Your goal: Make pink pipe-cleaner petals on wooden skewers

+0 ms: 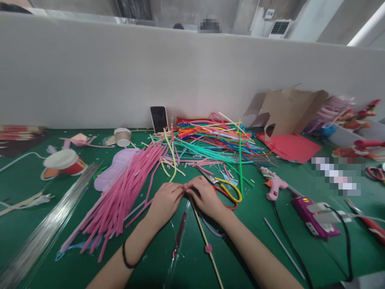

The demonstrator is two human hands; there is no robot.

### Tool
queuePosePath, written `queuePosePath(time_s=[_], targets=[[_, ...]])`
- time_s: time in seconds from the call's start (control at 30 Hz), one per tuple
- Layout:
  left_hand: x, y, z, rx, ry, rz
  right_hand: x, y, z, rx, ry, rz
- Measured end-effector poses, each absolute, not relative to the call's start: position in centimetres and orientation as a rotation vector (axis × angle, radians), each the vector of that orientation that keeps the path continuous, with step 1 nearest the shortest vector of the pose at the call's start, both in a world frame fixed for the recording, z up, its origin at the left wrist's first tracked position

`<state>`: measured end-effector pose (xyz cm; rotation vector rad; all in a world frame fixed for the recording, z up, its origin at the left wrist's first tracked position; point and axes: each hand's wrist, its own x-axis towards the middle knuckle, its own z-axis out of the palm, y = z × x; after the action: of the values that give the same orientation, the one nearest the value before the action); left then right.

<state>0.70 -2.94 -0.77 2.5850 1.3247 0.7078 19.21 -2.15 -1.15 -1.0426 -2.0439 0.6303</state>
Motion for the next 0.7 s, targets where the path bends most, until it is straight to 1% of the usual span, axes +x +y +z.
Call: queuePosePath(time_s=[0.2, 0.4, 0.5, 0.7], targets=[[0.9, -3.1, -0.4, 2.634, 1.306, 0.679, 19.4, -2.1, -1.4, -1.035, -2.096, 0.684], [1.4, -3.7, -0.2, 2.681, 1.335, 0.657, 19.5, -2.0, -1.2, -0.99, -1.977, 0.778], [1.4, -3.7, -0.8, 2.697, 1.323, 0.684, 19.6, -1.7, -1.1, -0.978, -1.923, 0.773], [1.4, -3.3, -1.1, 2.662, 1.358, 0.611, 19.6, -1.5, -0.7, -0.987, -1.912, 0.769]])
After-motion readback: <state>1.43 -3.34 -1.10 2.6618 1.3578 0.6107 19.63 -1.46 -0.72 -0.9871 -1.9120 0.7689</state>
